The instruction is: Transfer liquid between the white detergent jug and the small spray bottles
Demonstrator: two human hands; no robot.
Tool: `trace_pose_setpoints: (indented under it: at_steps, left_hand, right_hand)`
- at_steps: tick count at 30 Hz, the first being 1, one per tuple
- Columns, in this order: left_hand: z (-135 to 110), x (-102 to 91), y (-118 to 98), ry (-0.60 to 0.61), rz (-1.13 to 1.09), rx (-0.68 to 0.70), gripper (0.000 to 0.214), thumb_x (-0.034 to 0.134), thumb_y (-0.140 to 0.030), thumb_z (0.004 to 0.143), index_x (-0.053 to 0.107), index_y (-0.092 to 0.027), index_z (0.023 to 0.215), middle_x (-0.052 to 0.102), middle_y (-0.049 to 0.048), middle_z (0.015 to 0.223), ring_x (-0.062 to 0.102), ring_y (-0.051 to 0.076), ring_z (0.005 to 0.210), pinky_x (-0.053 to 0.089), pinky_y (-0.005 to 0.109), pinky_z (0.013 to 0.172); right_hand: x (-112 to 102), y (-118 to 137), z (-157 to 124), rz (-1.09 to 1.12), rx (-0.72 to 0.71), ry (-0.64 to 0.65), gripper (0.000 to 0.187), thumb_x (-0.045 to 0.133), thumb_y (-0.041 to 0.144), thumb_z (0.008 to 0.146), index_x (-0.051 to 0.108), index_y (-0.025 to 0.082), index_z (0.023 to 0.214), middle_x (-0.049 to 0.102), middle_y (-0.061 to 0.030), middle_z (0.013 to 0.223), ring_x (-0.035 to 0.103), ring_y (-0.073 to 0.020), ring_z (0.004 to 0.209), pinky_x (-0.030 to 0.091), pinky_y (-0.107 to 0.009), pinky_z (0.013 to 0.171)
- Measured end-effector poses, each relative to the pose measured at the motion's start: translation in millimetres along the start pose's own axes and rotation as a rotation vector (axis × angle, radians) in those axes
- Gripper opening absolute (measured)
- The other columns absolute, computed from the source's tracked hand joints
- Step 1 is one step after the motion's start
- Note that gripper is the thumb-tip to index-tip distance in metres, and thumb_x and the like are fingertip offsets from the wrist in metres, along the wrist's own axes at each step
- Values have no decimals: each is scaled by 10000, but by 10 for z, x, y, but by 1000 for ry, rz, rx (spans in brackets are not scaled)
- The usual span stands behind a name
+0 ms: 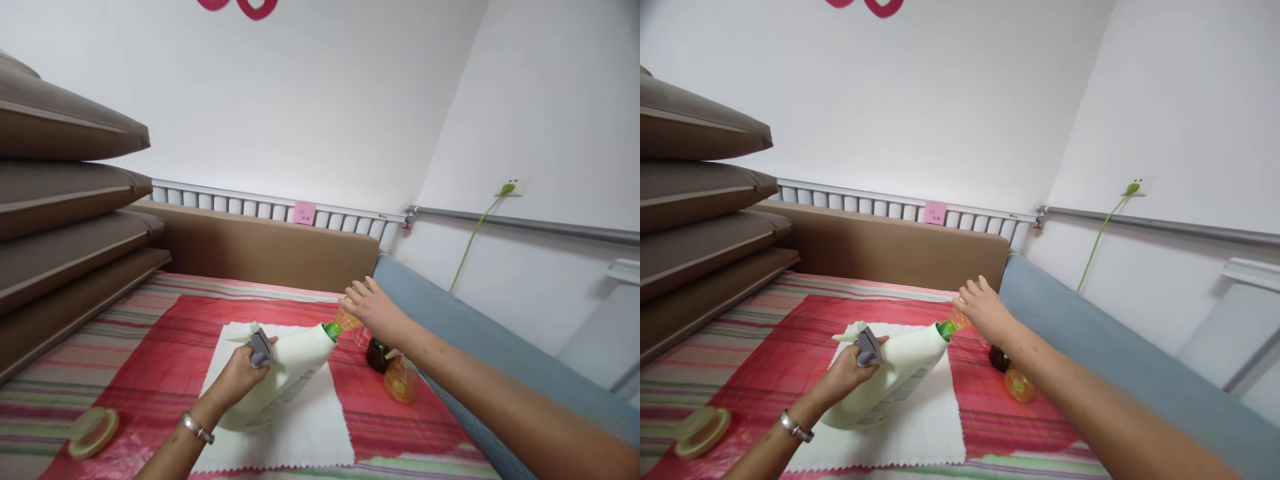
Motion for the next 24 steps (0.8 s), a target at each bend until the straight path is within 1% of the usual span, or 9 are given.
trace_pose_setpoints:
  at_steps: [2,6,10,12,16,20,24]
  left_hand:
    - [-5,-11,1,-9,-8,5,541,542,-171,665,575,-87,1199,692,32,812,578,165,684,439,239,633]
    - [-13,-20,5,-18,-24,28,535,536,-158,657,583,-90,1186,692,27,793,592,172,713,454,250,670]
    - [-26,-26,22,-21,-39,30,518,540,-162,653,601,-95,1164,705,32,810,600,171,711,464,249,665]
    - [-34,-38,28,-25,-42,34,502,539,-163,659,611,-94,1151,712,42,837,609,177,731,469,251,680]
    - [-49,-81,49,-45,-42,39,512,541,-157,657,600,-81,1160,716,61,880,621,192,776,478,259,716]
    - [-72,-105,35,-53,-58,40,527,541,-153,655,589,-80,1175,715,61,897,620,192,777,481,255,705]
    - [-83,-124,37,-66,-58,34,512,540,-146,650,610,-104,1155,720,45,875,623,193,782,485,259,722]
  right_hand:
    - [-17,32,26,-21,-13,-6,420,540,66,705,571,176,1108,592,-168,1101,450,-348,1105,244,-573,965]
    - [-13,104,83,-51,-47,-15,360,512,79,751,580,193,1086,597,-145,1104,433,-333,1148,213,-569,1001]
    - [-35,161,129,-57,-76,-6,349,538,92,736,588,182,1070,591,-160,1129,433,-342,1158,200,-581,1007]
    - [-70,156,135,-55,-74,3,350,535,85,730,592,188,1060,599,-151,1119,442,-343,1151,214,-582,1004]
    - [-128,81,117,-37,-28,13,425,549,56,701,575,177,1108,598,-161,1120,453,-360,1142,248,-592,977]
    - [-93,52,93,0,-18,15,557,608,45,621,554,179,1159,574,-169,1169,433,-375,1161,236,-602,972]
    - [-69,26,85,30,-2,1,552,591,45,636,553,179,1170,565,-174,1187,427,-374,1167,229,-604,972]
Point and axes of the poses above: each hand's wrist, its own z-axis towards the middle knuckle, its own x-axis out of the palm, y = z × x, the point moved 9 cm from there along z, towards the middle knuckle
